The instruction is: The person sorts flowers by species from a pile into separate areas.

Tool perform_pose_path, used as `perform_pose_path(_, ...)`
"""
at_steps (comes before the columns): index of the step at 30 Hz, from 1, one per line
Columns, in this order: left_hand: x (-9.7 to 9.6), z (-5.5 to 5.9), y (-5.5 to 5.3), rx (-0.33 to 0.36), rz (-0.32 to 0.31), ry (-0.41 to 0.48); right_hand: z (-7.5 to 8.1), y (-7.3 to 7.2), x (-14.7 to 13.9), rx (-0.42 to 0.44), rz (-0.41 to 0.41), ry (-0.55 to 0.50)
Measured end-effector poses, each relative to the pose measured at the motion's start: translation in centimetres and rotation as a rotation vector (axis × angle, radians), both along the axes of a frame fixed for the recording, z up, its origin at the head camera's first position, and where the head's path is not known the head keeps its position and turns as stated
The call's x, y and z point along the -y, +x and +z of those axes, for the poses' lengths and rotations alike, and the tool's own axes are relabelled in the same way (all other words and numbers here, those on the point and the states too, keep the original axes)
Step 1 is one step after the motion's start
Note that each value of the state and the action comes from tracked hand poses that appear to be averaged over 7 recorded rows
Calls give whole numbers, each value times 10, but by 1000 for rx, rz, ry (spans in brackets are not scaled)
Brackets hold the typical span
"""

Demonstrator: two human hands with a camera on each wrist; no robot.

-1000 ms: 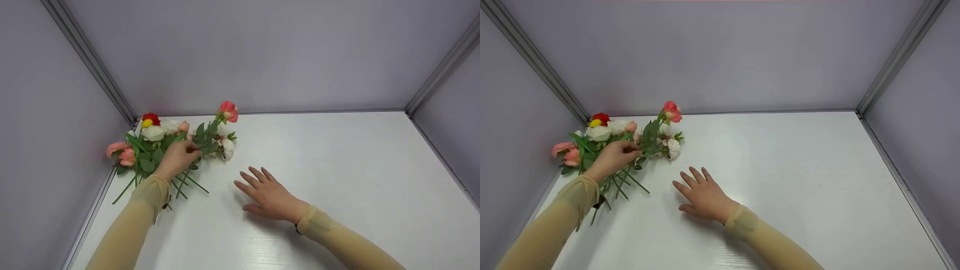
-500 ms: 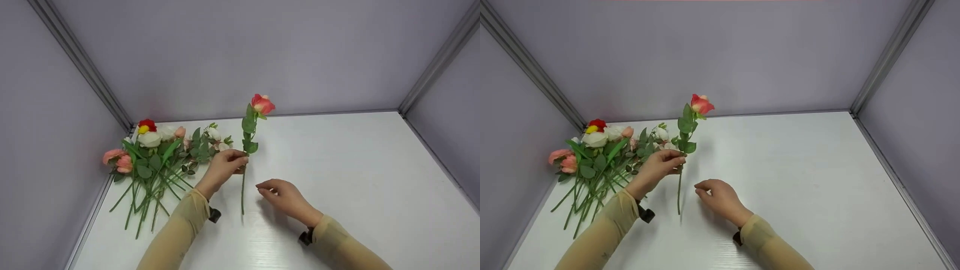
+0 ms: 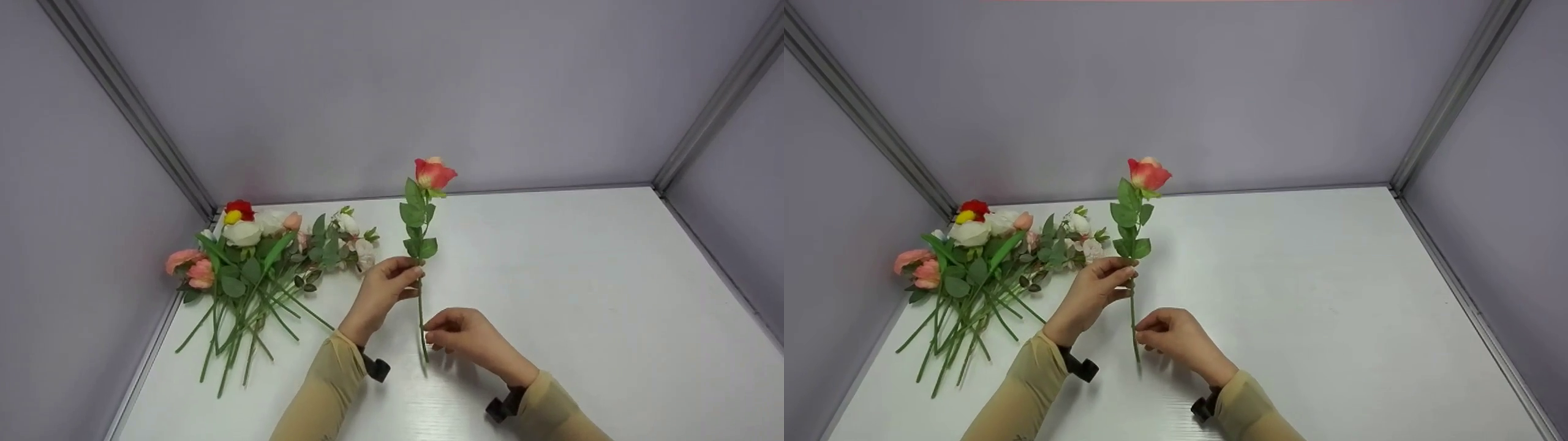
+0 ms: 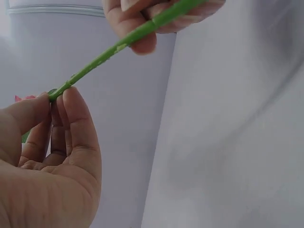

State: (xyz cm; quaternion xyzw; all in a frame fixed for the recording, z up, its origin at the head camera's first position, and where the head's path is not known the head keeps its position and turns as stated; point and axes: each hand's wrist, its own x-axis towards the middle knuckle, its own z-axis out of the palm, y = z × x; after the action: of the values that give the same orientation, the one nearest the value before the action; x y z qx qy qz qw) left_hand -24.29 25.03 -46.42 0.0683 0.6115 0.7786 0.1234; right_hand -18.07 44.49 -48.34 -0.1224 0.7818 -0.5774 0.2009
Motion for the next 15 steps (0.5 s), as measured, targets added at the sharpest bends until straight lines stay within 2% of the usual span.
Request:
perform_pose_path(6, 2, -4, 2, 21, 16, 46, -3, 3, 6, 62, 19, -25)
perform_pose_path(11, 2, -4, 2, 43, 12, 56, -8, 4, 7, 36, -1, -21)
perform_pose_path(15, 3, -6, 3, 92, 17, 77, 0, 7, 9, 42, -7, -14)
